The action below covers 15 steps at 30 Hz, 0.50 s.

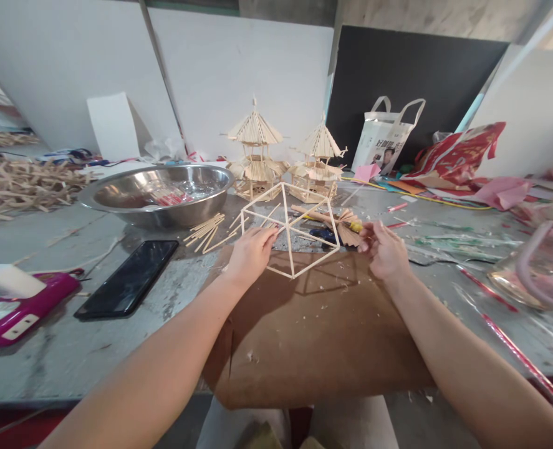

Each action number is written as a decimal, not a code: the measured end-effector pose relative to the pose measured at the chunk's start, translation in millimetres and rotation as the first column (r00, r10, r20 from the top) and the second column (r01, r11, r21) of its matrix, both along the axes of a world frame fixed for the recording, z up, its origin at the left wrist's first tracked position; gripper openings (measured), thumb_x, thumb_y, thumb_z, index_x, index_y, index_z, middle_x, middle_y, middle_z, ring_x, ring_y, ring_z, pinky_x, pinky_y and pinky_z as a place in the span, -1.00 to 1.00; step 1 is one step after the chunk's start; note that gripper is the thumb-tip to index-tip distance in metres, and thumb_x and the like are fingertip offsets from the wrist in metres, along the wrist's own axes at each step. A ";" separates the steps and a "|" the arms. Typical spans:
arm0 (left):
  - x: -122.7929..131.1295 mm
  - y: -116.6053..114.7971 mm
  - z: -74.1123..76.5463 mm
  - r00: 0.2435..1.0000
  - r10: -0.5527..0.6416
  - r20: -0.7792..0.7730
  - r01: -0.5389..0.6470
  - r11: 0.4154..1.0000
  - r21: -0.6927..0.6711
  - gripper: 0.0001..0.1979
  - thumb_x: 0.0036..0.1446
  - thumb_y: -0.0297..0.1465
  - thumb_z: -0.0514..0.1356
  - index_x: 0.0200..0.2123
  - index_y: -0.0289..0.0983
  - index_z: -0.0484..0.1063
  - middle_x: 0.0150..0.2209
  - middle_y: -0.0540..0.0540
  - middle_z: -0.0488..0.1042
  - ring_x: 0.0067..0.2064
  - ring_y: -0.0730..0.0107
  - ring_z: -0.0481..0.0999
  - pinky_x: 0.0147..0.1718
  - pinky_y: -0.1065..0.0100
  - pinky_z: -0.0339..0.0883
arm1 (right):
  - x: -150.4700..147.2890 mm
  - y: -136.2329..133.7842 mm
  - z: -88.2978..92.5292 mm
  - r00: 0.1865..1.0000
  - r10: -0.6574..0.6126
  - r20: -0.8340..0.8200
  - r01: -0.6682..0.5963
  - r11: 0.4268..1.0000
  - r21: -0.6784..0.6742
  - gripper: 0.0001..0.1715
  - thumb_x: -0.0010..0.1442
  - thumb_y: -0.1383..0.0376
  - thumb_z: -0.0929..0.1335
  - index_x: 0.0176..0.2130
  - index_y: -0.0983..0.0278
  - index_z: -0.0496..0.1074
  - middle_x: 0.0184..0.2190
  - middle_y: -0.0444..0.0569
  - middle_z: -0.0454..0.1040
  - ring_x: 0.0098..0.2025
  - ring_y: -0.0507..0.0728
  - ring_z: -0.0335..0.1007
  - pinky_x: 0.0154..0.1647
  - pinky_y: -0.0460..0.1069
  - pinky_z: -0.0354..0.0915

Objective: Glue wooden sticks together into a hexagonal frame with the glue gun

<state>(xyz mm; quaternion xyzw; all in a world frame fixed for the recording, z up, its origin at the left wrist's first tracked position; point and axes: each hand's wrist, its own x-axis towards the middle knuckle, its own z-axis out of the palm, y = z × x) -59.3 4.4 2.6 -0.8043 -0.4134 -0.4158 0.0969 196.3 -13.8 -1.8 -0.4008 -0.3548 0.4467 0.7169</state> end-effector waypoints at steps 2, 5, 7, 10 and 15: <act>0.0 0.3 -0.1 1.000 -0.003 -0.005 0.003 1.000 0.003 -0.82 0.09 -0.44 0.01 -0.30 -0.25 0.39 -0.37 -0.08 0.47 -0.29 0.40 0.42 -0.28 0.32 0.31 | -5.6 -3.3 -0.3 0.987 0.107 0.118 -0.105 0.994 -0.026 -0.62 -0.13 0.03 0.35 -0.43 0.28 0.38 -0.58 -0.16 0.37 -0.71 -0.09 0.17 -0.72 -0.12 0.12; 0.1 0.3 -0.1 1.000 0.002 -0.012 -0.002 1.000 0.004 -0.82 0.09 -0.45 0.01 -0.30 -0.26 0.39 -0.37 -0.08 0.47 -0.29 0.40 0.42 -0.29 0.33 0.31 | -14.5 -9.4 -0.9 0.911 0.318 0.263 -0.294 0.947 -0.127 -0.58 -0.13 0.01 0.35 -0.40 0.29 0.40 -0.54 -0.13 0.39 -0.70 -0.08 0.19 -0.70 -0.12 0.14; 0.1 0.0 0.0 1.000 0.007 -0.016 -0.007 1.000 0.005 -0.83 0.08 -0.45 0.01 -0.31 -0.25 0.39 -0.37 -0.07 0.47 -0.30 0.40 0.42 -0.30 0.33 0.31 | -18.0 -12.2 -1.2 0.857 0.368 0.361 -0.324 0.929 -0.177 -0.62 -0.14 0.03 0.36 -0.45 0.30 0.40 -0.57 -0.14 0.38 -0.70 -0.08 0.19 -0.69 -0.12 0.13; 0.1 -0.3 0.1 1.000 0.004 -0.020 -0.004 1.000 0.000 -0.82 0.08 -0.46 0.02 -0.30 -0.27 0.40 -0.37 -0.08 0.47 -0.30 0.40 0.42 -0.29 0.34 0.31 | -18.7 -13.4 -1.7 0.791 0.305 0.531 -0.257 0.952 -0.164 -0.62 -0.10 0.03 0.34 -0.58 0.31 0.34 -0.68 -0.18 0.31 -0.72 -0.09 0.13 -0.69 -0.13 0.09; 0.0 0.5 -0.4 1.000 0.007 -0.019 -0.008 1.000 -0.009 -0.82 0.09 -0.45 0.01 -0.29 -0.26 0.40 -0.38 -0.08 0.47 -0.31 0.39 0.42 -0.29 0.33 0.30 | -16.9 -12.7 -5.1 0.674 0.171 0.719 -0.153 0.984 -0.090 -0.53 -0.03 -0.01 0.26 -0.68 0.30 0.28 -0.81 -0.21 0.16 -0.73 -0.08 0.06 -0.69 -0.12 0.02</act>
